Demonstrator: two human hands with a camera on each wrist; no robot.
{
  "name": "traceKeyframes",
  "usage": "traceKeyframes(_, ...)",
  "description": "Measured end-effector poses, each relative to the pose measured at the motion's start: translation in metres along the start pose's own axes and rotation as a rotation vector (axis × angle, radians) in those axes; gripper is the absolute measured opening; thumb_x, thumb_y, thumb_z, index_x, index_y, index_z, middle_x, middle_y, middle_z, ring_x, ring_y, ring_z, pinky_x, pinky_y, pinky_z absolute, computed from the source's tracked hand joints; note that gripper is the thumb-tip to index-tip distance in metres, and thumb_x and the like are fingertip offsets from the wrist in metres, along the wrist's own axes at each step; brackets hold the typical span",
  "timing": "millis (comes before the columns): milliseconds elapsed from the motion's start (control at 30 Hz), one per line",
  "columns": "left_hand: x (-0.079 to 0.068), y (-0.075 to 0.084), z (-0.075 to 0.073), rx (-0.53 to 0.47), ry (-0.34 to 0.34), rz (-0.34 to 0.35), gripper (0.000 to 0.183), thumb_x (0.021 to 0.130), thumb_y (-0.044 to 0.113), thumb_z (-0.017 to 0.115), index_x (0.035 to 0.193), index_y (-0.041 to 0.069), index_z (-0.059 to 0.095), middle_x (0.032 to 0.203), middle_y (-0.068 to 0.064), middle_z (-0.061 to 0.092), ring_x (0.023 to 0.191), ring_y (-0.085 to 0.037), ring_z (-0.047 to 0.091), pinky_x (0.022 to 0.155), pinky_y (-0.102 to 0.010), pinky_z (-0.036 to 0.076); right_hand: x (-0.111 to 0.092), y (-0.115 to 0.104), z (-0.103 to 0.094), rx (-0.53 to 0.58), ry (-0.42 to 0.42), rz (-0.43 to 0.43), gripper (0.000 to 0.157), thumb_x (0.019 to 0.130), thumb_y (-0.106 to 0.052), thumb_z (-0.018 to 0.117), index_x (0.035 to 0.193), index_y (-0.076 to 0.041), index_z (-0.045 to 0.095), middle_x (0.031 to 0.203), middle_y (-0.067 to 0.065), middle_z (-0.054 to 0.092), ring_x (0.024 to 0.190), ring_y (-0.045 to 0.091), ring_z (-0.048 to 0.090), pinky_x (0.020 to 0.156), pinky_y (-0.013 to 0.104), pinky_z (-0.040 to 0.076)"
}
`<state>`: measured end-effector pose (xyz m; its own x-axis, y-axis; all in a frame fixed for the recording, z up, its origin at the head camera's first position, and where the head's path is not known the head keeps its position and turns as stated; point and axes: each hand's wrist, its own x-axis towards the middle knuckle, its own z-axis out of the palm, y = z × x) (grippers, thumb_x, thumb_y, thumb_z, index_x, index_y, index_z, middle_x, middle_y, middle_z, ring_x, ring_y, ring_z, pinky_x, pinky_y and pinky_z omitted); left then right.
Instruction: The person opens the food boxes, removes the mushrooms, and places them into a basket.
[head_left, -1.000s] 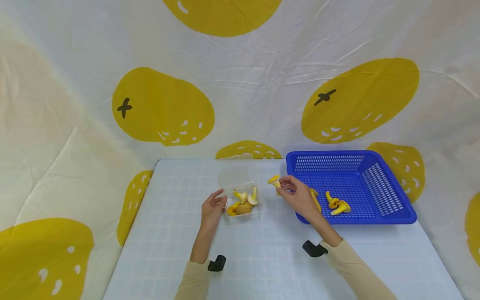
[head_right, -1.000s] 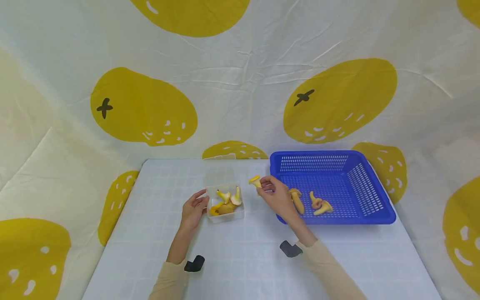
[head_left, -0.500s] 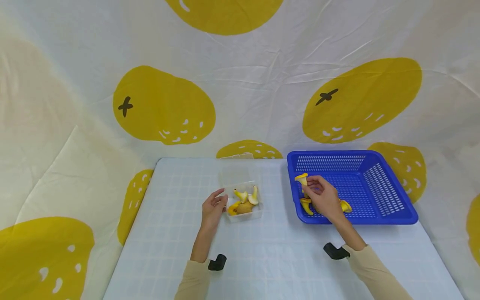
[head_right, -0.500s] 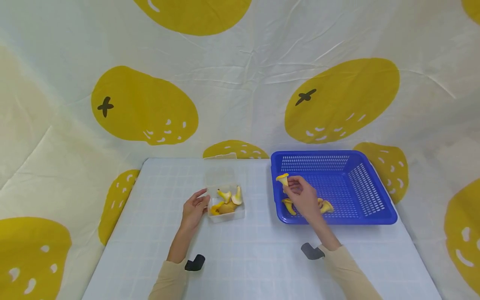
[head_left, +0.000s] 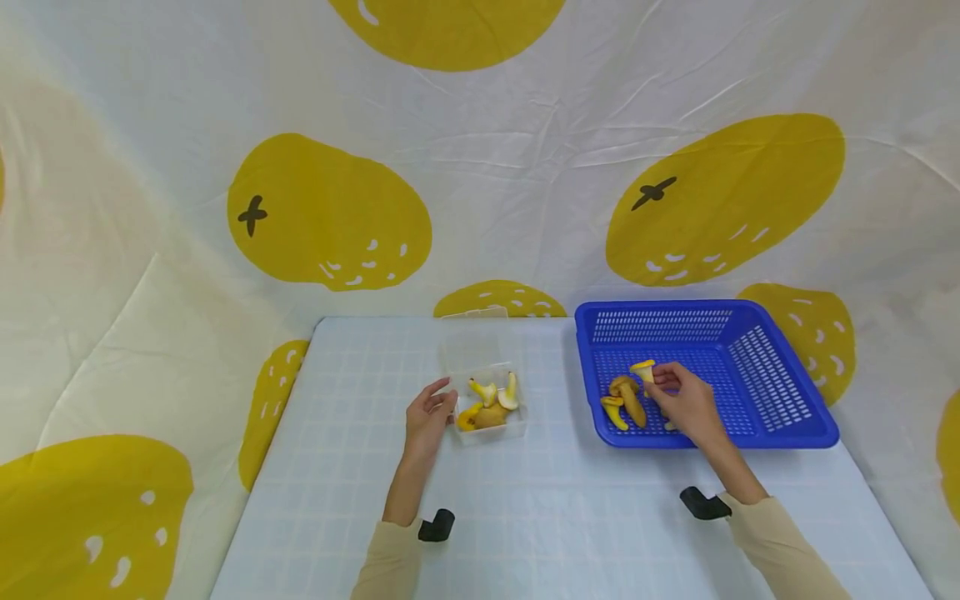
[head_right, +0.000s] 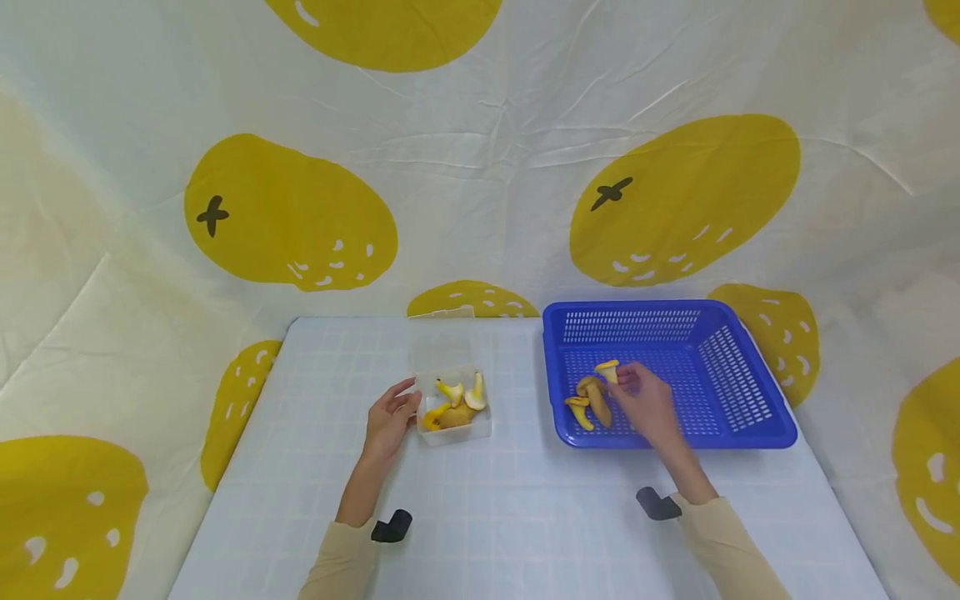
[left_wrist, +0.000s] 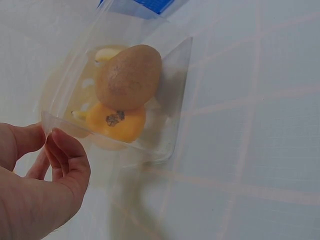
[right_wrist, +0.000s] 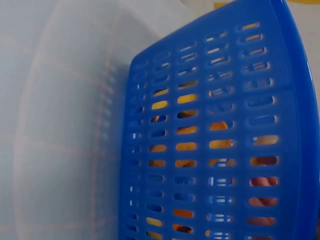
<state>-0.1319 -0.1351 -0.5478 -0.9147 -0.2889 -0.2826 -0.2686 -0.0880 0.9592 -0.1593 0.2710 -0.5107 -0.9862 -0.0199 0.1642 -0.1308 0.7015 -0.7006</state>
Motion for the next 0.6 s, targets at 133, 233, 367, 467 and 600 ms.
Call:
traceKeyframes(133, 0.0029, -0.0047, 0.0006, -0.011, 0.009, 0.01, 0.041, 0.099, 0.014, 0.07, 0.138, 0.002, 0.063, 0.106, -0.011, 0.067, 0.08, -0.018, 0.057, 0.065, -0.02, 0.053, 0.0017, 0.0051, -0.0028, -0.063, -0.054, 0.052, 0.028, 0.094, -0.006, 0.072, 0.112, 0.013, 0.063, 0.102, 0.028, 0.068, 0.095, 0.044, 0.068, 0.08, 0.052, 0.057)
traceKeyframes(233, 0.0029, -0.0047, 0.0007, -0.024, 0.005, 0.011, 0.041, 0.099, 0.014, 0.07, 0.138, 0.002, 0.062, 0.106, -0.011, 0.067, 0.08, -0.018, 0.057, 0.065, -0.02, 0.053, 0.0032, 0.0088, -0.003, -0.1, -0.101, 0.086, 0.028, 0.094, -0.007, 0.071, 0.109, 0.015, 0.062, 0.1, 0.031, 0.068, 0.092, 0.045, 0.067, 0.078, 0.053, 0.057)
traceKeyframes(367, 0.003, -0.0046, 0.0005, -0.019, 0.006, 0.002, 0.04, 0.099, 0.014, 0.07, 0.137, 0.004, 0.064, 0.106, -0.01, 0.066, 0.08, -0.019, 0.057, 0.066, -0.02, 0.053, 0.006, 0.0105, -0.0015, -0.16, -0.128, 0.09, 0.028, 0.092, -0.005, 0.071, 0.106, 0.018, 0.063, 0.096, 0.033, 0.068, 0.088, 0.045, 0.067, 0.074, 0.053, 0.058)
traceKeyframes(467, 0.0029, -0.0046, 0.0004, -0.018, 0.007, 0.003, 0.04, 0.099, 0.014, 0.07, 0.137, 0.004, 0.064, 0.105, -0.01, 0.066, 0.08, -0.02, 0.057, 0.066, -0.02, 0.053, 0.0081, 0.0087, -0.0003, -0.196, -0.127, 0.074, 0.025, 0.09, -0.002, 0.072, 0.101, 0.018, 0.064, 0.092, 0.032, 0.068, 0.085, 0.044, 0.067, 0.073, 0.054, 0.057)
traceKeyframes(600, 0.0023, -0.0042, -0.0002, -0.024, 0.008, 0.009, 0.04, 0.099, 0.013, 0.07, 0.137, 0.003, 0.063, 0.104, -0.01, 0.066, 0.08, -0.022, 0.057, 0.065, -0.021, 0.053, 0.0088, 0.0063, 0.0009, -0.226, -0.137, 0.069, 0.02, 0.091, -0.002, 0.071, 0.096, 0.017, 0.066, 0.088, 0.029, 0.068, 0.078, 0.039, 0.067, 0.07, 0.053, 0.057)
